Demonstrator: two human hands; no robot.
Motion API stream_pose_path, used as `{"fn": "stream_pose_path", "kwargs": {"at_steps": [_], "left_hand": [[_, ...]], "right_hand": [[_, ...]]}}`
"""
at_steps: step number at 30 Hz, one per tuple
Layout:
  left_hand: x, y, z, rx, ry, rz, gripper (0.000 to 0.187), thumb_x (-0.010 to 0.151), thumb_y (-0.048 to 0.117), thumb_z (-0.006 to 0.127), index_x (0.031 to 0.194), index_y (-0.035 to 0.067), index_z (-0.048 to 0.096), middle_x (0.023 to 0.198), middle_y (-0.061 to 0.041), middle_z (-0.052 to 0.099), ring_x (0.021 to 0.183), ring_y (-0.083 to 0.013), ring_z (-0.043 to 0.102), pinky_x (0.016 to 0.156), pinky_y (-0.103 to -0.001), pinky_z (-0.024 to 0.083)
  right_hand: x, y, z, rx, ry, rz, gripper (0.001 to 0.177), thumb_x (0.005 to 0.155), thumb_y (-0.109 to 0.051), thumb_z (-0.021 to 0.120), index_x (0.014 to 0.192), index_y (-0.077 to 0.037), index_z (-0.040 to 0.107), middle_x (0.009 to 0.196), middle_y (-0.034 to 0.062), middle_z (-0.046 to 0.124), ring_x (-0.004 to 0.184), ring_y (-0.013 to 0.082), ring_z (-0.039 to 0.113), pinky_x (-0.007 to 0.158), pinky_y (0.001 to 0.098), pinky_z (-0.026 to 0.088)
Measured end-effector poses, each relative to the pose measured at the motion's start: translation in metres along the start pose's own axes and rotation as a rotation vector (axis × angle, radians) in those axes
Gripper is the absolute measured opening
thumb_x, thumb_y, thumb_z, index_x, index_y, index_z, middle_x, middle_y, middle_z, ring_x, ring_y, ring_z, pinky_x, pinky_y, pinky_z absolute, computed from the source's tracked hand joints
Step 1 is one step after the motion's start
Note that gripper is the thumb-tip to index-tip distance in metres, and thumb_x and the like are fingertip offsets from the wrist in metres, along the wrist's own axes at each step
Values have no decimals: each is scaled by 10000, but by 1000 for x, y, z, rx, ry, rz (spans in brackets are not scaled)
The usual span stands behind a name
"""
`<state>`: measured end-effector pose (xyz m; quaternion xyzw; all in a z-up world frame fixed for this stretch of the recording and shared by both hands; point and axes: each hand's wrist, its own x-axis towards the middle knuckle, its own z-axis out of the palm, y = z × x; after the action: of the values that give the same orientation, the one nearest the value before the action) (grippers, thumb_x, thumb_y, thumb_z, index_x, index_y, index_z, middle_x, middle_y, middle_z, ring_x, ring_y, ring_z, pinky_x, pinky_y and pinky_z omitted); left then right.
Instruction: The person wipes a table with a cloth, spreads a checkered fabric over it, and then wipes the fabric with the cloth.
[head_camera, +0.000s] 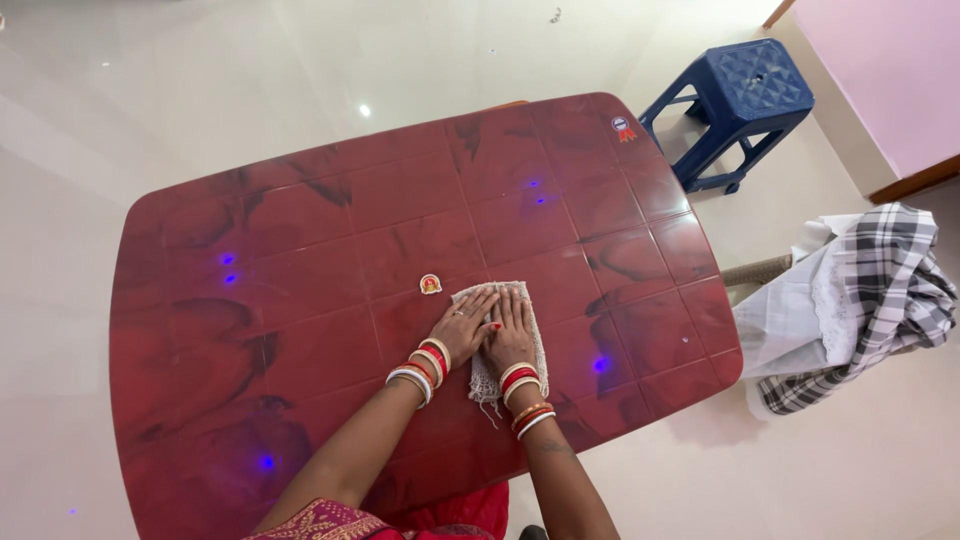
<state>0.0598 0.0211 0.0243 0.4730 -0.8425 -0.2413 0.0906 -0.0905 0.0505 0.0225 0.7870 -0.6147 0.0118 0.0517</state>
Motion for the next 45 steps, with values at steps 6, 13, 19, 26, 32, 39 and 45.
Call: {"fn": "stream_pose_path", "kwargs": {"at_steps": [6, 13, 19, 26, 32, 39, 45], "left_hand": [[-108, -16, -17, -123, 146, -41, 572, 1076, 416, 350, 1556, 107, 387, 1642, -102, 374, 1543, -231, 273, 1238, -422, 208], [-211, -8, -62, -322, 211, -269, 466, 1071, 372, 403, 1462, 155, 537, 1466, -61, 602, 1346, -198, 572, 1123, -400, 410], [-225, 4, -114, -396, 601, -38, 434, 1087, 171, 492, 1507, 67, 470, 1558, -156, 500, 1451, -307, 472, 1189, -435, 358], [-209, -9, -95, -357, 405, -91, 551, 1044, 219, 572, 1550, 99, 389, 1600, -153, 432, 1479, -287, 420, 1165, -477, 329], [-178, -1, -45, -360, 206, 49, 516, 1073, 242, 521, 1560, 130, 393, 1615, -120, 429, 1533, -253, 363, 1237, -475, 282], [-106, -7, -6, -229, 44, 176, 594, 1097, 365, 379, 1622, 107, 279, 1672, -121, 313, 1573, -249, 236, 1274, -450, 145], [-23, -14, 3, -40, -1, 138, 603, 1107, 429, 311, 1647, 174, 231, 1723, -50, 213, 1595, -202, 164, 1290, -435, 107]], "right_hand": [[-44, -74, -12, 298, 54, -140, 660, 1001, -342, 459, 1523, 54, 378, 1642, 206, 297, 1561, 332, 163, 1277, 485, 89], [-84, -135, -51, 1191, -127, 58, 534, 974, -272, 474, 1424, -7, 587, 1597, 158, 432, 1503, 307, 376, 1243, 447, 277], [-95, -133, -50, 2448, -236, 561, 446, 1025, -271, 598, 1342, 42, 625, 1295, 234, 635, 1149, 320, 627, 973, 432, 529], [-95, -36, -72, 1336, 230, 582, 408, 994, -118, 657, 1379, 1, 597, 1384, 166, 652, 1274, 247, 648, 1091, 368, 547], [-100, -82, -62, 466, 98, -96, 457, 1012, -170, 611, 1440, -18, 552, 1542, 174, 519, 1503, 338, 398, 1264, 476, 279], [-82, -96, -12, 33, -86, -36, 574, 1066, -330, 407, 1539, -8, 448, 1616, 187, 420, 1565, 308, 276, 1309, 474, 46], [-32, -70, -10, 29, -73, 38, 625, 1046, -383, 438, 1562, -34, 387, 1616, 181, 400, 1552, 336, 281, 1277, 506, 8]]}}
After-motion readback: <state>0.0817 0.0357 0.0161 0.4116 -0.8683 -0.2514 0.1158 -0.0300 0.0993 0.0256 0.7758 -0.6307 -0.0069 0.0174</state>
